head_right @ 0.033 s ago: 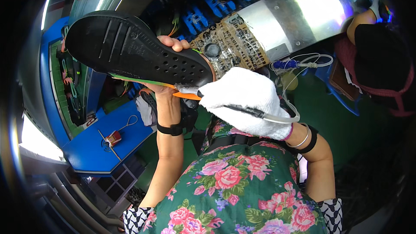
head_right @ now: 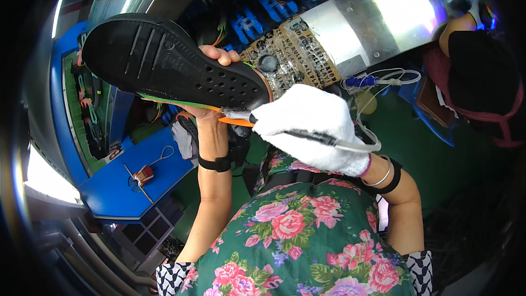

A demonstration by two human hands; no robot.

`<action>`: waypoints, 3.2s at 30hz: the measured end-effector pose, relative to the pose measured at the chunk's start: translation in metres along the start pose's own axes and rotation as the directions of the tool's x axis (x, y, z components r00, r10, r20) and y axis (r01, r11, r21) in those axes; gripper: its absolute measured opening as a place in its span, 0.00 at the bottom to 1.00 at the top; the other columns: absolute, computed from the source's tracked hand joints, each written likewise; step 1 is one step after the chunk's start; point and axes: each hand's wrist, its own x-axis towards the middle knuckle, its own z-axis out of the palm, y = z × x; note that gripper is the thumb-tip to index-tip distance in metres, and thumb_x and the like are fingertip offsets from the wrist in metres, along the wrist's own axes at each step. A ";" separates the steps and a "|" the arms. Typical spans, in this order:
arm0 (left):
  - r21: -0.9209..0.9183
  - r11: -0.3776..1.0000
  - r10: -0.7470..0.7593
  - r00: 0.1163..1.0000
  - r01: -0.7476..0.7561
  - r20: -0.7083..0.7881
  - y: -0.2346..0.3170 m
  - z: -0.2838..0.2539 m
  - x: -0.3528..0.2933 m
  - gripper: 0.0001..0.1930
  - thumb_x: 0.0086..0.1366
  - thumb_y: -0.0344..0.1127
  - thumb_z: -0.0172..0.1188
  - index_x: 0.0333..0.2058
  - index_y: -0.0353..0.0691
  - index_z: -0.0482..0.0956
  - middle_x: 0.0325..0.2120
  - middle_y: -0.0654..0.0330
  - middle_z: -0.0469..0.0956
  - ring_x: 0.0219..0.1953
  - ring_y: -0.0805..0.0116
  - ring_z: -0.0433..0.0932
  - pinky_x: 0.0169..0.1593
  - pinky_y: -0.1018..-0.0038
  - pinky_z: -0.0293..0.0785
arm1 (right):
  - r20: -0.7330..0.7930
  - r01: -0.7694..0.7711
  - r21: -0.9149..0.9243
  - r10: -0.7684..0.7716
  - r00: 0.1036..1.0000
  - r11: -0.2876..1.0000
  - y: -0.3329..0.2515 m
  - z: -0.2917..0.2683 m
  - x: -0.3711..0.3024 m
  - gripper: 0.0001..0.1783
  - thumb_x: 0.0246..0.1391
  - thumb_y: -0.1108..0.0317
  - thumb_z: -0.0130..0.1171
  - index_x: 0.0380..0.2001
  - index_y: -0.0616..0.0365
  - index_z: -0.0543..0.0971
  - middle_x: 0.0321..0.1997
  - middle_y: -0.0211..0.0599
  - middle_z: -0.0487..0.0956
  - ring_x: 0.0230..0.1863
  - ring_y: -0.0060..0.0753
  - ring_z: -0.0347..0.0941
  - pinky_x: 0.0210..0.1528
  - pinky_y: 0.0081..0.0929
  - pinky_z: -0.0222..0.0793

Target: Applying adhesive or primer to the soles of shoes using a brush on a factory production line.

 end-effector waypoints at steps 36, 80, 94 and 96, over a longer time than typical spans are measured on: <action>0.052 0.999 0.008 0.984 0.002 -0.180 -0.008 -0.002 0.014 0.74 0.34 0.98 0.22 0.57 0.32 0.72 0.43 0.41 0.79 0.43 0.49 0.82 0.47 0.56 0.83 | 0.067 0.167 -0.137 -0.160 0.985 0.976 -0.023 0.000 -0.006 0.16 0.46 0.74 0.73 0.41 0.52 0.88 0.45 0.38 0.87 0.43 0.36 0.84 0.42 0.32 0.78; -0.021 0.990 0.138 0.984 -0.136 0.114 -0.020 0.012 0.014 0.54 0.54 0.83 0.53 0.47 0.25 0.76 0.38 0.45 0.81 0.43 0.52 0.80 0.52 0.57 0.76 | 0.007 0.074 -0.211 -0.075 0.997 0.975 -0.028 -0.011 -0.023 0.16 0.43 0.75 0.73 0.39 0.51 0.88 0.42 0.35 0.87 0.37 0.36 0.83 0.39 0.31 0.77; 0.011 1.000 -0.026 0.995 0.025 0.098 -0.017 0.024 0.012 0.45 0.64 0.72 0.54 0.47 0.24 0.77 0.41 0.48 0.79 0.43 0.54 0.80 0.57 0.54 0.75 | -0.088 -0.061 -0.037 0.057 0.994 0.997 -0.017 -0.015 -0.025 0.13 0.43 0.77 0.72 0.36 0.55 0.87 0.37 0.37 0.87 0.32 0.37 0.82 0.36 0.31 0.77; -0.039 0.999 -0.002 0.995 0.006 0.102 -0.018 0.025 0.012 0.46 0.63 0.75 0.53 0.47 0.25 0.77 0.41 0.48 0.79 0.43 0.55 0.80 0.57 0.54 0.75 | -0.113 0.029 -0.263 -0.061 0.992 0.964 -0.017 -0.010 -0.026 0.14 0.43 0.78 0.71 0.37 0.55 0.87 0.37 0.38 0.86 0.33 0.37 0.81 0.36 0.31 0.77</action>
